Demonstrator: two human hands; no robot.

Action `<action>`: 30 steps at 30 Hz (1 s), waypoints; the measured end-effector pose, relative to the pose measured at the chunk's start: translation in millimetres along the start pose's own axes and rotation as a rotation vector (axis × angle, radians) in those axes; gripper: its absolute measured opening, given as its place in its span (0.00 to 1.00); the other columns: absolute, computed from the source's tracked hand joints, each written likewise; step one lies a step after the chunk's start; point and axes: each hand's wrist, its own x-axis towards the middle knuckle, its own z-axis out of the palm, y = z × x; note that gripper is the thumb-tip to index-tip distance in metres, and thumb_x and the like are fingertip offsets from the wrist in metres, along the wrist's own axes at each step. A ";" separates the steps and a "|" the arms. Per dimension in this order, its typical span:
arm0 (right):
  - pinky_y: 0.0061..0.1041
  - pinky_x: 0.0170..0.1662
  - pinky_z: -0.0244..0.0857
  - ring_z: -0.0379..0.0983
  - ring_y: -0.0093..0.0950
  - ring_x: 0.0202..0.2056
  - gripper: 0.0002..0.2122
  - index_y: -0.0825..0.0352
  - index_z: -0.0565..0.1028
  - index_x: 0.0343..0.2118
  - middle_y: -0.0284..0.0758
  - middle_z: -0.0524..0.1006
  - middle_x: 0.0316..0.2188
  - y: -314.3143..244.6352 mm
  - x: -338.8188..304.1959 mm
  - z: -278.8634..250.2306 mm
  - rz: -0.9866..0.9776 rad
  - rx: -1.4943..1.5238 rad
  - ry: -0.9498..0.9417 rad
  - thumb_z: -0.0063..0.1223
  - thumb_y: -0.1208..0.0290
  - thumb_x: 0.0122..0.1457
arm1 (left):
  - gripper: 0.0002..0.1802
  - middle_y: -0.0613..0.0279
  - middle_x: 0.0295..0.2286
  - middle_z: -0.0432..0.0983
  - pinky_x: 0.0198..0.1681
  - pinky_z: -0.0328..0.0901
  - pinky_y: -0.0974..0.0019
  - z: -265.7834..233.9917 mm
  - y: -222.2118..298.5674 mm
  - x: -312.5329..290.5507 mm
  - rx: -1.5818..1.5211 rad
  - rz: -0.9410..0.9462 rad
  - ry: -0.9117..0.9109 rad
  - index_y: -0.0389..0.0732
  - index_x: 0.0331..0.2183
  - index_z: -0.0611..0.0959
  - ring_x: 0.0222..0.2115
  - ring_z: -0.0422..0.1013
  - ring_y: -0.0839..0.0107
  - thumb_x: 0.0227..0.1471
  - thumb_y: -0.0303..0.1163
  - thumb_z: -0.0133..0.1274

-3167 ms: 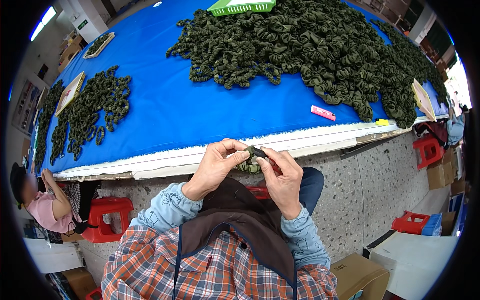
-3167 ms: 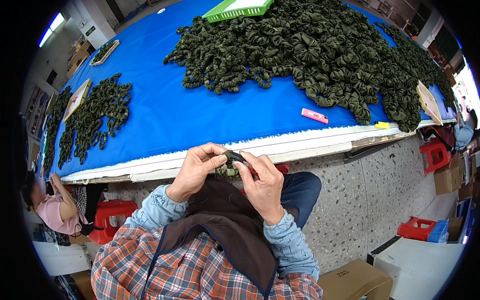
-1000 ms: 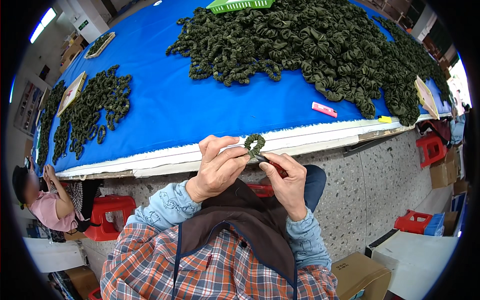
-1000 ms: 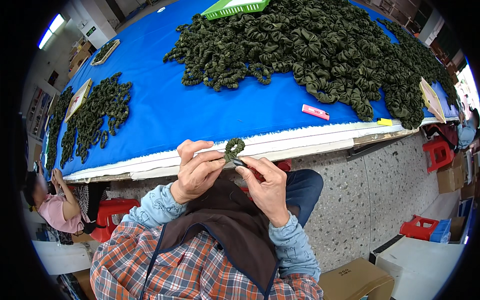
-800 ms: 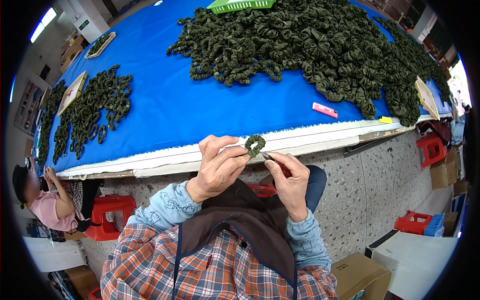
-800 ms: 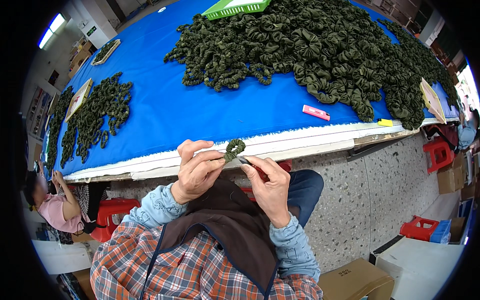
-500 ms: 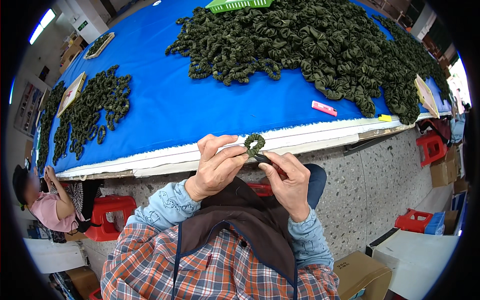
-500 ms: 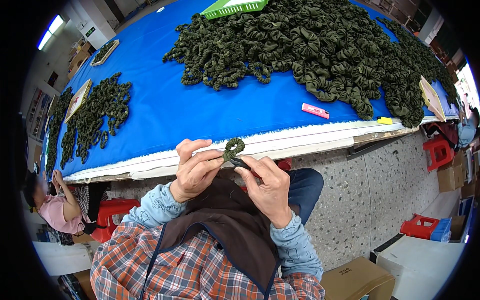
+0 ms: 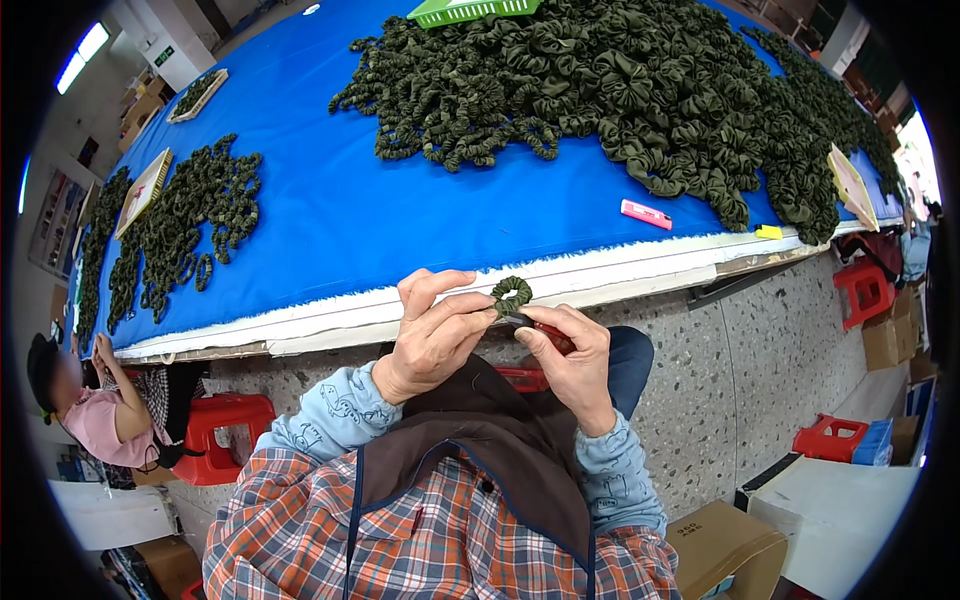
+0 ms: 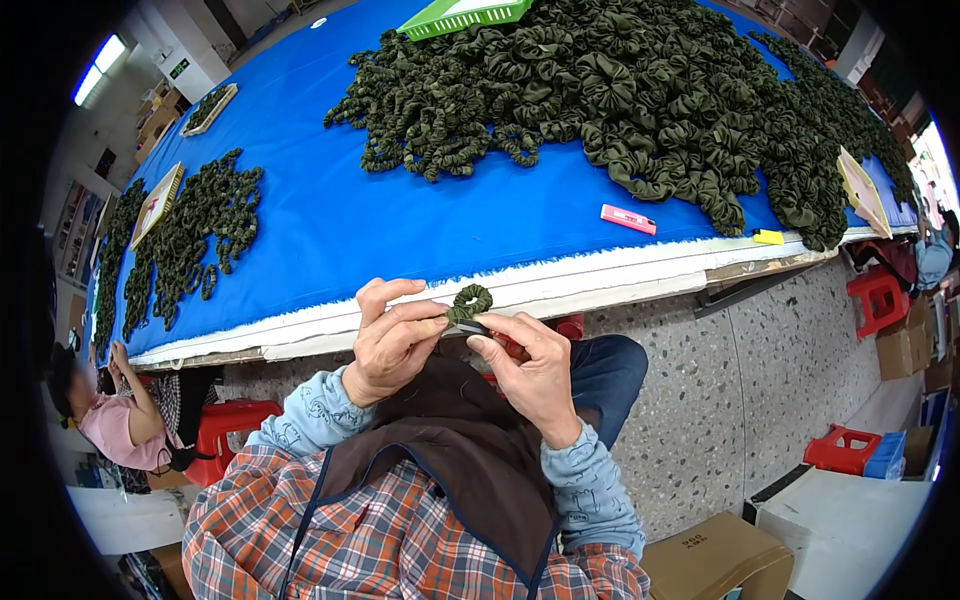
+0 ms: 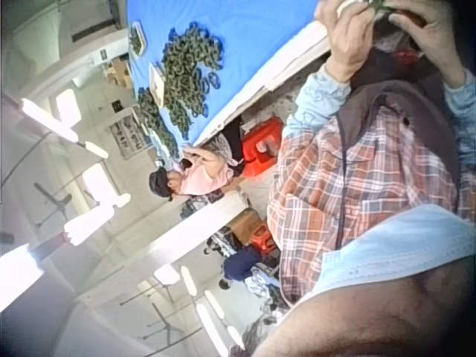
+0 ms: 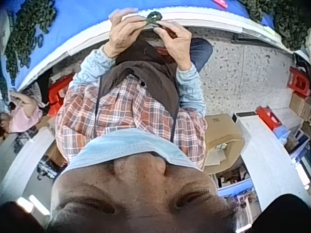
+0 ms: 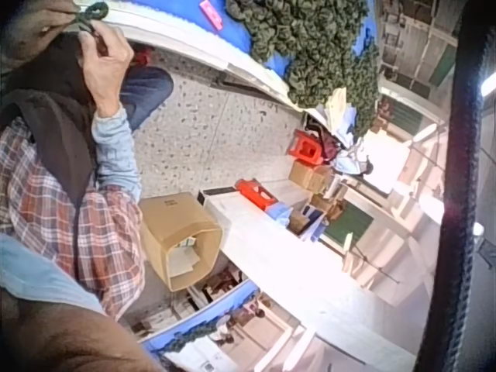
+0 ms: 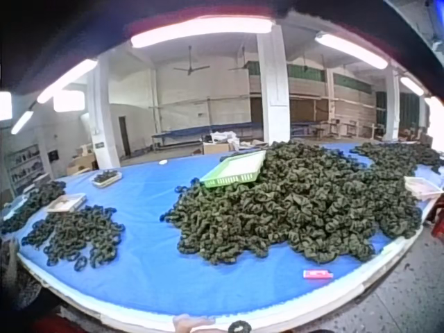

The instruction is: Inspecting and cleaning small green ring-shaped plastic components at a workbench.

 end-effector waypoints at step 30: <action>0.17 0.24 0.58 0.64 0.17 0.21 0.09 0.70 0.80 0.38 0.29 0.74 0.23 -1.6 3.0 16.9 0.126 0.099 0.150 0.63 0.79 0.52 | 0.09 0.66 0.31 0.80 0.45 0.62 0.64 -4.9 -2.0 0.3 -0.063 -0.196 0.005 0.42 0.29 0.83 0.38 0.73 0.66 0.41 0.20 0.62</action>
